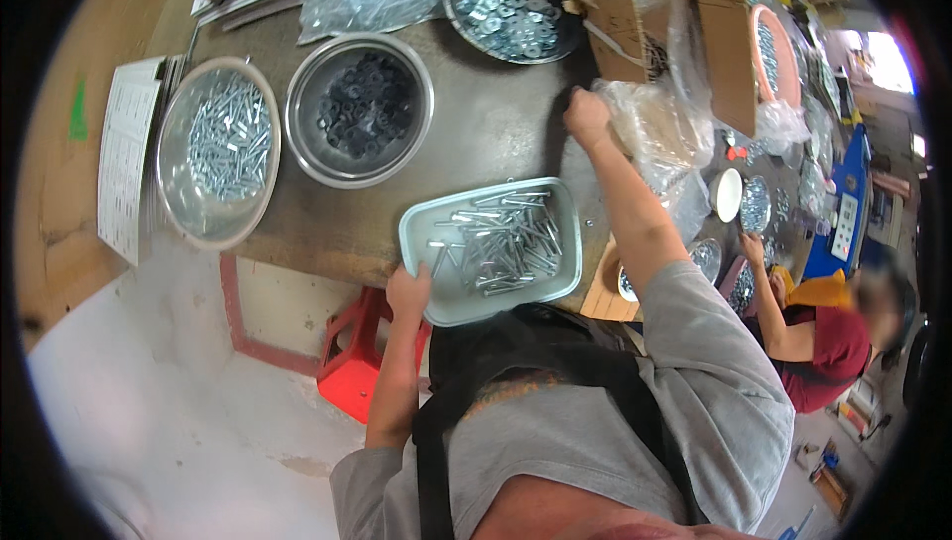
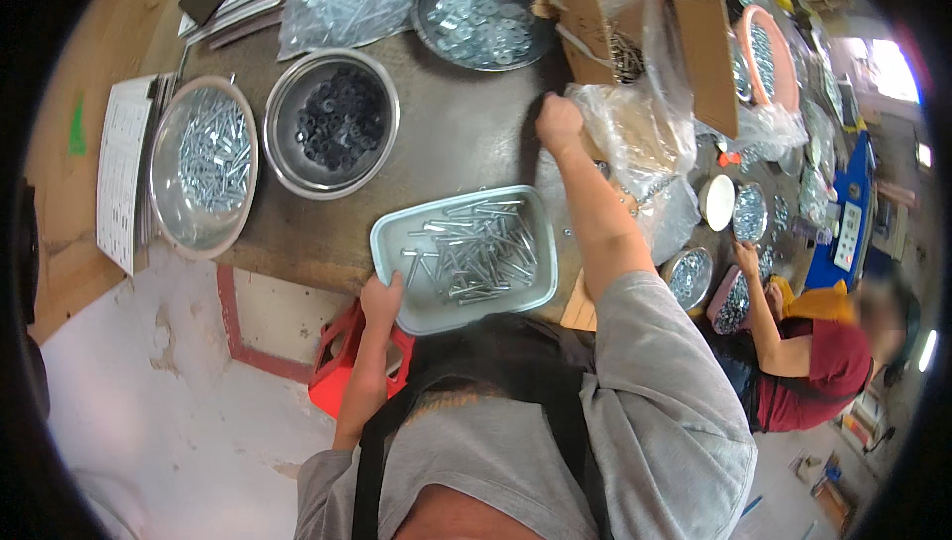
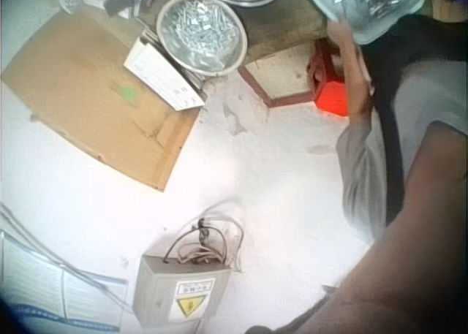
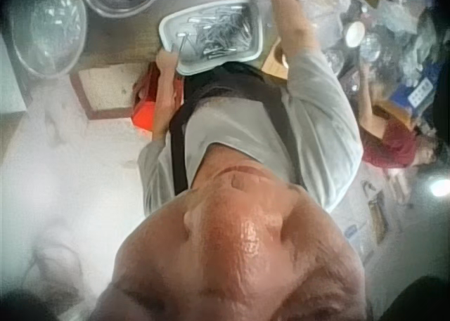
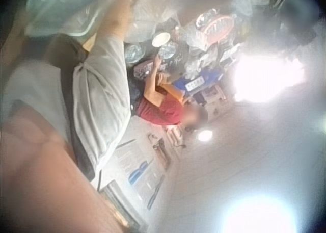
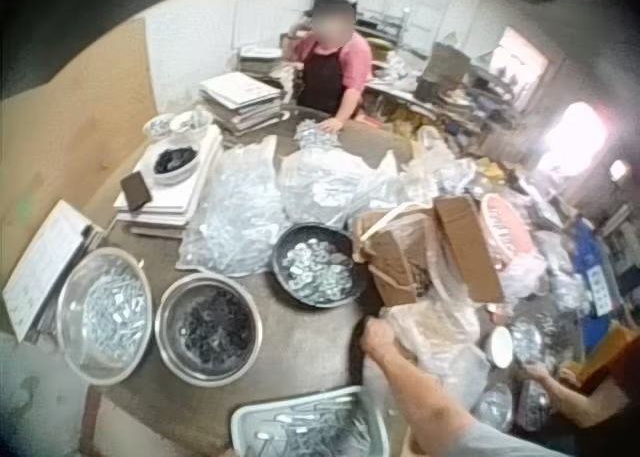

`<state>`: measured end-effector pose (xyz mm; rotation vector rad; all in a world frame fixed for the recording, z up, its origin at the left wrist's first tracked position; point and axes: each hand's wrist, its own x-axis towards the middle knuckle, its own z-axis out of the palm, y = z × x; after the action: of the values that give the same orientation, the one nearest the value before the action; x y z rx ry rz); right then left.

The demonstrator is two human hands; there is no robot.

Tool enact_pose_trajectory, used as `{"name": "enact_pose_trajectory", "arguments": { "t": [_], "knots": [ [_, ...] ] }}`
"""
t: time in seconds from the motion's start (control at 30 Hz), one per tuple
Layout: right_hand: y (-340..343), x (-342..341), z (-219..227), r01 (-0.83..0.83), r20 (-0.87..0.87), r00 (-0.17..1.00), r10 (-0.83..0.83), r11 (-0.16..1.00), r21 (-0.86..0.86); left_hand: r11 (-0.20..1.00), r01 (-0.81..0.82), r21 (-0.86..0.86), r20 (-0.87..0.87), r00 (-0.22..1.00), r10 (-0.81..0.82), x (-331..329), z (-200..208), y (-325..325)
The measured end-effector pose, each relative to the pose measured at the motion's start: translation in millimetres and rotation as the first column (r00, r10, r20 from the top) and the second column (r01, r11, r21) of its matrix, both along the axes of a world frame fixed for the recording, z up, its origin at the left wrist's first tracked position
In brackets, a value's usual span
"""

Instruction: The person sorts metal fasteners and washers by hand, transferring them between bowls and plastic containers on a cluttered workbench. They also handle instruction sheets and plastic bags while organizing the hardware into separate piles.

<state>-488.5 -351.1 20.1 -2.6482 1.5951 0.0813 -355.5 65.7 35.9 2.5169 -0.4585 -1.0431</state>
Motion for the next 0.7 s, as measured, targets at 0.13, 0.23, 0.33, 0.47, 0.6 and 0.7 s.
{"name": "enact_pose_trajectory", "arguments": {
  "t": [0.13, 0.23, 0.33, 0.47, 0.6, 0.7],
  "knots": [
    [14, -22, 3, -0.024, 0.168, 0.986, 0.003, 0.992, 0.122, 1.0, 0.012, 0.005, 0.015, 1.0, -0.012, 0, 0, -1],
    [25, -37, 4, -0.032, 0.292, 0.955, -0.049, 0.963, 0.266, 0.998, 0.042, -0.043, 0.075, 0.996, -0.039, -1, 0, 1],
    [37, -48, 8, -0.008, 0.505, 0.804, -0.315, 0.842, 0.539, 0.997, 0.054, -0.046, 0.084, 0.995, -0.05, -1, 0, 1],
    [48, -60, 45, -0.119, 0.576, 0.346, -0.741, 0.574, 0.81, 0.997, 0.038, -0.062, 0.065, 0.997, -0.034, -1, 0, 0],
    [-2, -66, 121, -0.022, 0.856, 0.255, -0.451, 0.882, 0.471, 0.995, 0.021, -0.097, 0.055, 0.998, -0.016, -2, -3, 2],
    [-10, -72, 148, 0.073, 0.783, 0.597, 0.178, 0.959, -0.274, 0.996, 0.047, -0.071, -0.025, 0.998, -0.049, 0, -9, 7]
  ]
}}
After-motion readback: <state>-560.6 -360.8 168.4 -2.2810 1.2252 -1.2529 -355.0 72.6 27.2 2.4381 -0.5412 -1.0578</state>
